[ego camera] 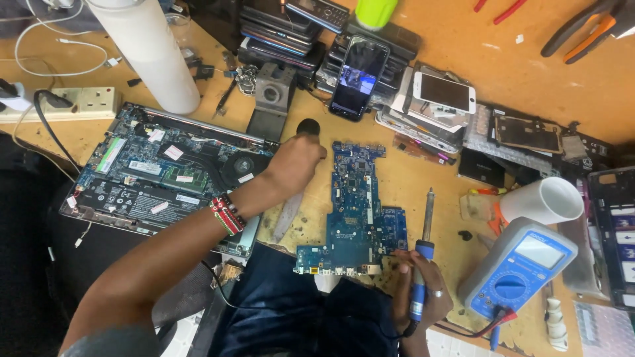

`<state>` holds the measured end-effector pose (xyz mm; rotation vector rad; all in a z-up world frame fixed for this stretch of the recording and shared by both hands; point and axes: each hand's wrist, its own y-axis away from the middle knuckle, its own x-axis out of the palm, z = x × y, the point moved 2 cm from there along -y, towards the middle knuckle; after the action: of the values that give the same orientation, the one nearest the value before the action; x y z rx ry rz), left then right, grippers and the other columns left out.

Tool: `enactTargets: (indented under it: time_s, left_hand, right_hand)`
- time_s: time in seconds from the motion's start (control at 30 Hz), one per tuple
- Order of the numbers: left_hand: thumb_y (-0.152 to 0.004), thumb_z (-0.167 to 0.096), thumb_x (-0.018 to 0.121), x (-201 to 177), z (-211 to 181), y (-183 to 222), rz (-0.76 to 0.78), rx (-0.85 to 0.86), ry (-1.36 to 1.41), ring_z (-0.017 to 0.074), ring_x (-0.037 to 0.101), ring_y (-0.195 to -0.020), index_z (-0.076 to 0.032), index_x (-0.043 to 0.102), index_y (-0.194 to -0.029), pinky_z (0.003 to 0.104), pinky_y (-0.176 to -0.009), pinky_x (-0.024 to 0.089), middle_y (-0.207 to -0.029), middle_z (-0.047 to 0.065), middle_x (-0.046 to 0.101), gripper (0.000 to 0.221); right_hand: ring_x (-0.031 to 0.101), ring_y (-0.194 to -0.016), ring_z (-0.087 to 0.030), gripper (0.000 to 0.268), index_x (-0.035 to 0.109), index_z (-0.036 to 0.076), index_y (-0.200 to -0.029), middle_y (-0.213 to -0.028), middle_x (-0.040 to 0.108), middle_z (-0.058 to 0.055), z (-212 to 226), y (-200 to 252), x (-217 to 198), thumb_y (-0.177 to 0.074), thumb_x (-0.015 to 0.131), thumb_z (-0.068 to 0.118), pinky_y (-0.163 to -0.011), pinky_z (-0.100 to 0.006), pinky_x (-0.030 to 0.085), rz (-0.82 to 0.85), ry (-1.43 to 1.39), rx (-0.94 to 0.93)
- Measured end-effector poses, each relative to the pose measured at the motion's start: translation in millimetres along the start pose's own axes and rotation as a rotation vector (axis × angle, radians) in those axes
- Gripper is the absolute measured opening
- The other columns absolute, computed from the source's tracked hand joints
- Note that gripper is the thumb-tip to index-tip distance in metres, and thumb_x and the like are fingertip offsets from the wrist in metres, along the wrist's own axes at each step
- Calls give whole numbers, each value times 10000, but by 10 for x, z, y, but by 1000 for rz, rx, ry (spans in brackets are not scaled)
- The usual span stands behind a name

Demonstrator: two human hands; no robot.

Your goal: Soldering electronic components onto a laptop motherboard at a repair bench.

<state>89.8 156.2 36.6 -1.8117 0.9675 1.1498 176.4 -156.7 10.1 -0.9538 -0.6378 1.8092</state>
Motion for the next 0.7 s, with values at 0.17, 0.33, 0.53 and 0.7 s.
enactTargets:
  time_s: [0.17, 0.33, 0.53, 0.7]
  left_hand:
    - [-832, 171, 615, -438, -408, 200, -303, 129, 261, 290, 672, -743, 22, 759, -827, 362, -680, 626, -770, 135, 686, 207]
    - [-908, -8, 762, -577, -871, 598, -229, 67, 732, 160, 761, -685, -27, 790, -912, 202, -665, 688, -842, 115, 805, 34]
    - [-867, -88, 807, -234, -1194, 886, -86, 49, 1033, 112, 731, -739, -111, 768, -958, 214, -635, 572, -911, 50, 799, 101]
    - [-892, -93, 787, -57, -1385, 986, -53, 84, 1179, 145, 701, -718, -92, 776, -967, 264, -611, 517, -860, 58, 758, 76]
  right_hand:
    - [788, -874, -222, 155, 651, 91, -1148, -973, 769, -115, 69, -52, 3, -1030, 646, 191, -776, -318, 639, -27, 2, -1]
    - [798, -877, -195, 168, 643, 88, -1182, -1005, 764, -118, 1, -14, 21, -1016, 666, 106, -730, -254, 655, -30, -113, -58]
    - [801, -950, -280, 222, 623, 81, -1182, -1053, 747, -183, 64, -46, -35, -984, 706, 137, -796, -300, 663, 40, -167, -44]
    - [726, -1147, -364, 399, 577, 66, -1250, -1180, 682, -228, 91, -98, -52, -905, 725, -70, -888, -385, 693, 179, -565, 71]
